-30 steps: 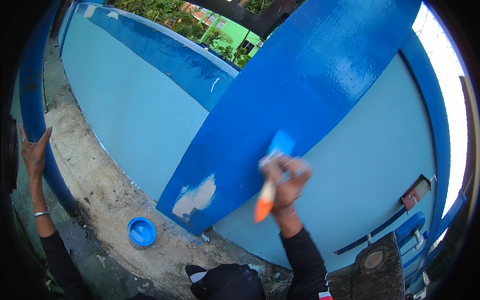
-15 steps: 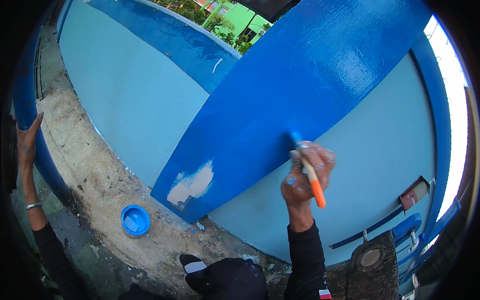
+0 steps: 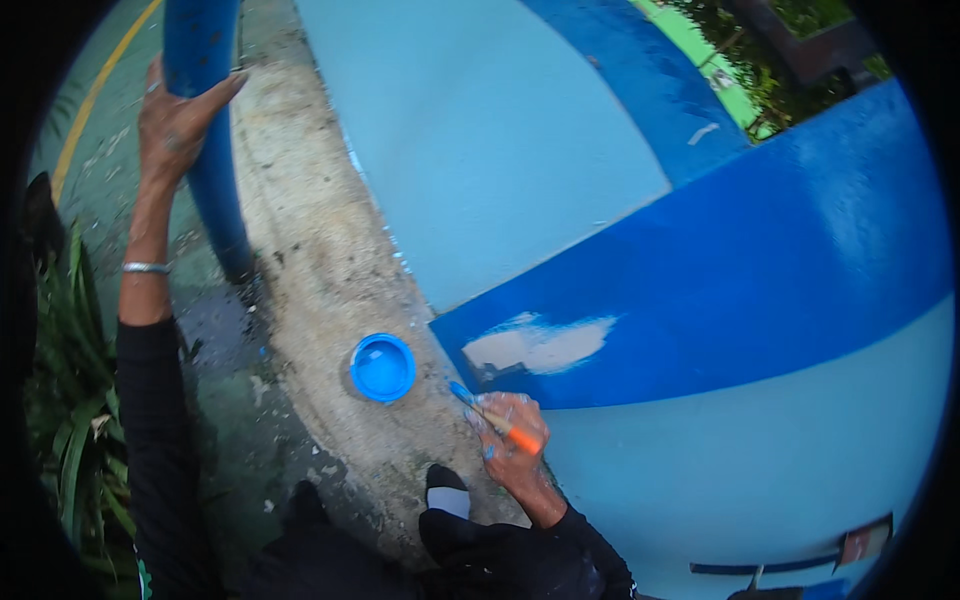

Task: The person paints a blue stripe on an outdoor wall using a paintbrush dipped into a bucket of blue paint.

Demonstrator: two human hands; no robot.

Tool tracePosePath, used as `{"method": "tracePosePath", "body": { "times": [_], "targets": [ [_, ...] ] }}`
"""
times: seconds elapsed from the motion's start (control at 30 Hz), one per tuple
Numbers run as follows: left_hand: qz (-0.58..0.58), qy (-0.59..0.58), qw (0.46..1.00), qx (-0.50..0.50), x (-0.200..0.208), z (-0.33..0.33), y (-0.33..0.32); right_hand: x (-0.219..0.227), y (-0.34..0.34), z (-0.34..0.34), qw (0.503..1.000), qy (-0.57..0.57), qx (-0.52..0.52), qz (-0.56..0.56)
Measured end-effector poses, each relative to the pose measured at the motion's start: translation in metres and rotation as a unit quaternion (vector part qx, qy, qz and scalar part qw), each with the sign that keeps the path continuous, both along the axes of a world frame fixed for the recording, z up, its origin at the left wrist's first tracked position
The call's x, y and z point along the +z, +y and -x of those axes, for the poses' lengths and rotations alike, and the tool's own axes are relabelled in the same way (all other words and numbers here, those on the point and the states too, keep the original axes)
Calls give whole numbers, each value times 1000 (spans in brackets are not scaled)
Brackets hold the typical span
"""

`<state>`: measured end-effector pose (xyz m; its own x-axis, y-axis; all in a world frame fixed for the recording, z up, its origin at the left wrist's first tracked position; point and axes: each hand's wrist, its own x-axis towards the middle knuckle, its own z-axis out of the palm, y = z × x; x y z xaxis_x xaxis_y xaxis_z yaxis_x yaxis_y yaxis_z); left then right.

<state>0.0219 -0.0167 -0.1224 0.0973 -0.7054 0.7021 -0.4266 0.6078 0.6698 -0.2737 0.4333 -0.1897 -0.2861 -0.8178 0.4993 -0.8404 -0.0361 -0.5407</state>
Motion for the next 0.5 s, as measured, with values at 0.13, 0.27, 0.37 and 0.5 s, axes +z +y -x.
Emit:
{"method": "tracePosePath", "body": {
  "times": [0.13,0.27,0.37,0.5],
  "targets": [
    [23,2,999,24,-1,-4,3,-38,-55,-26,945,-315,-74,-54],
    [28,-6,999,15,9,-3,12,-75,-86,-21,956,-278,-33,-84],
    [-33,49,998,-35,31,4,34,-82,-101,-27,967,-202,-36,-152],
    [-23,60,998,-14,30,6,34,-96,-107,-28,969,-150,-22,-198]
  ]
}}
